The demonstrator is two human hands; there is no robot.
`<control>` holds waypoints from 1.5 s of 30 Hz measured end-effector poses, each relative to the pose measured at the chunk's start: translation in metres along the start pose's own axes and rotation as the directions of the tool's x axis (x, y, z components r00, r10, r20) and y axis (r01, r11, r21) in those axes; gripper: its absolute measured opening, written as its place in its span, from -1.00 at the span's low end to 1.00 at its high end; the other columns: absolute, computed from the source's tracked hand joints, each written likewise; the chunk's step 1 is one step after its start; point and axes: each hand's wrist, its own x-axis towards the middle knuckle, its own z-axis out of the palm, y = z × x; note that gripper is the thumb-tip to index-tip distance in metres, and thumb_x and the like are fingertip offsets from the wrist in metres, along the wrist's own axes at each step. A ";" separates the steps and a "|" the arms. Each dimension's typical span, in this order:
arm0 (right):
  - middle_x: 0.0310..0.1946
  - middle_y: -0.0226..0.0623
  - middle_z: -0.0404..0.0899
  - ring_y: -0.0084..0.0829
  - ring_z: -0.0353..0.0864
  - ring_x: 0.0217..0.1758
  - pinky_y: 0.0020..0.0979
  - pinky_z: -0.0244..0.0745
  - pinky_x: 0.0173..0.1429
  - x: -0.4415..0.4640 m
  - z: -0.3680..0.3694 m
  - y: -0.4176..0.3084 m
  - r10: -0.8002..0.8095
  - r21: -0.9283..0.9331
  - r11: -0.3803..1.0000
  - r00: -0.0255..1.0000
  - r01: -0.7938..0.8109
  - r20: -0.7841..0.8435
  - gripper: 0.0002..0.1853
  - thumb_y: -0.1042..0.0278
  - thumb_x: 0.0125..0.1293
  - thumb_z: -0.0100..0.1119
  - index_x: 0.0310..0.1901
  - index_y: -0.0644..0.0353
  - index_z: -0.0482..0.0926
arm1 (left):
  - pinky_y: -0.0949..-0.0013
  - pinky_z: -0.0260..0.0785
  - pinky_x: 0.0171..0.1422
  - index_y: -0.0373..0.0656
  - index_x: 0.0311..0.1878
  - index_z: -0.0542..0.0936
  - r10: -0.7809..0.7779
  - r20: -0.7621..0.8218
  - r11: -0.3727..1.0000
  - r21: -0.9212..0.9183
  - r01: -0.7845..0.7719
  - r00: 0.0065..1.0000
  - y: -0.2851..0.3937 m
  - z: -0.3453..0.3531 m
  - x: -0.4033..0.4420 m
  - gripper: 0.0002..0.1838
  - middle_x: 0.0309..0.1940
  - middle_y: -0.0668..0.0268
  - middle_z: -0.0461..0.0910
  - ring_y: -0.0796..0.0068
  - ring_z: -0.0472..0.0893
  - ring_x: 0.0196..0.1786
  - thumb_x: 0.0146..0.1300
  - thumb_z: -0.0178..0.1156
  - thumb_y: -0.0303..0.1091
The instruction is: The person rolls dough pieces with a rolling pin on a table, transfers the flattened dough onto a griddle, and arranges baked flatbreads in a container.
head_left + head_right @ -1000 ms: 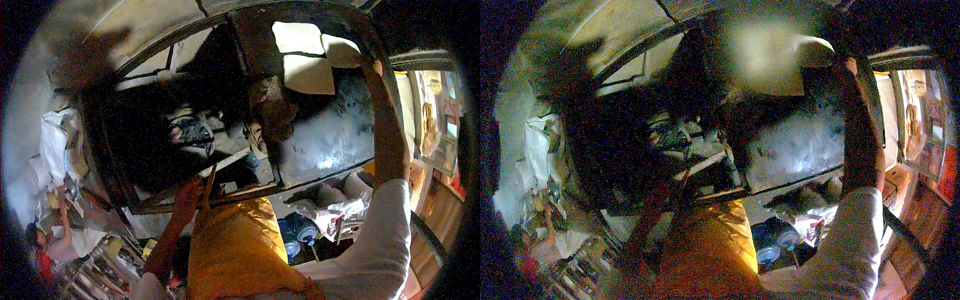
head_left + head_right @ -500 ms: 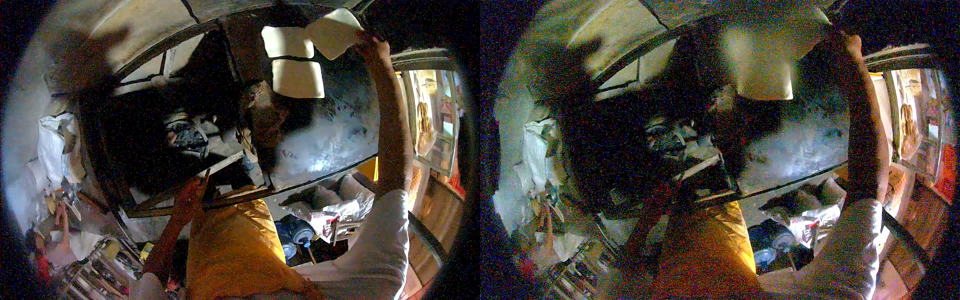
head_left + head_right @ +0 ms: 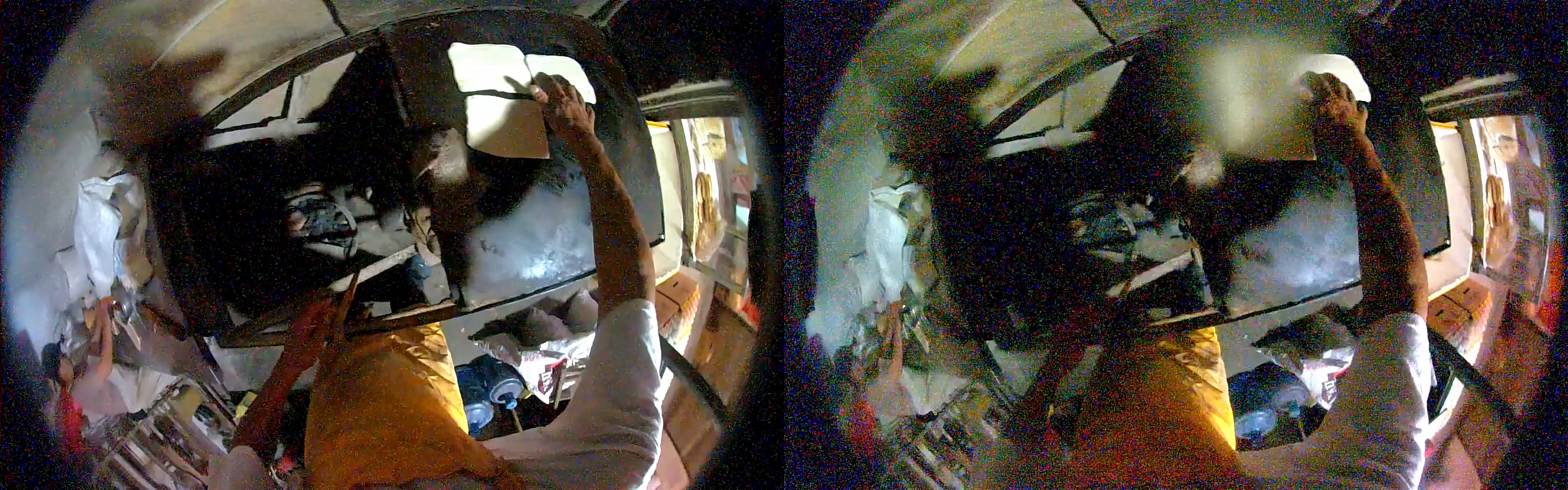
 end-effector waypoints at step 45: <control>0.27 0.04 0.53 -0.04 0.59 0.31 -0.10 0.56 0.28 -0.336 -0.220 -0.603 -0.436 0.792 0.602 0.871 0.097 0.225 -0.47 0.31 0.43 0.37 0.35 0.31 0.51 | 0.41 0.39 0.00 -0.20 0.05 0.54 0.383 -0.636 0.880 0.031 -0.473 0.670 -0.115 -0.445 -0.050 -0.80 -0.20 0.38 0.58 0.56 0.51 -0.14 0.48 0.25 -0.33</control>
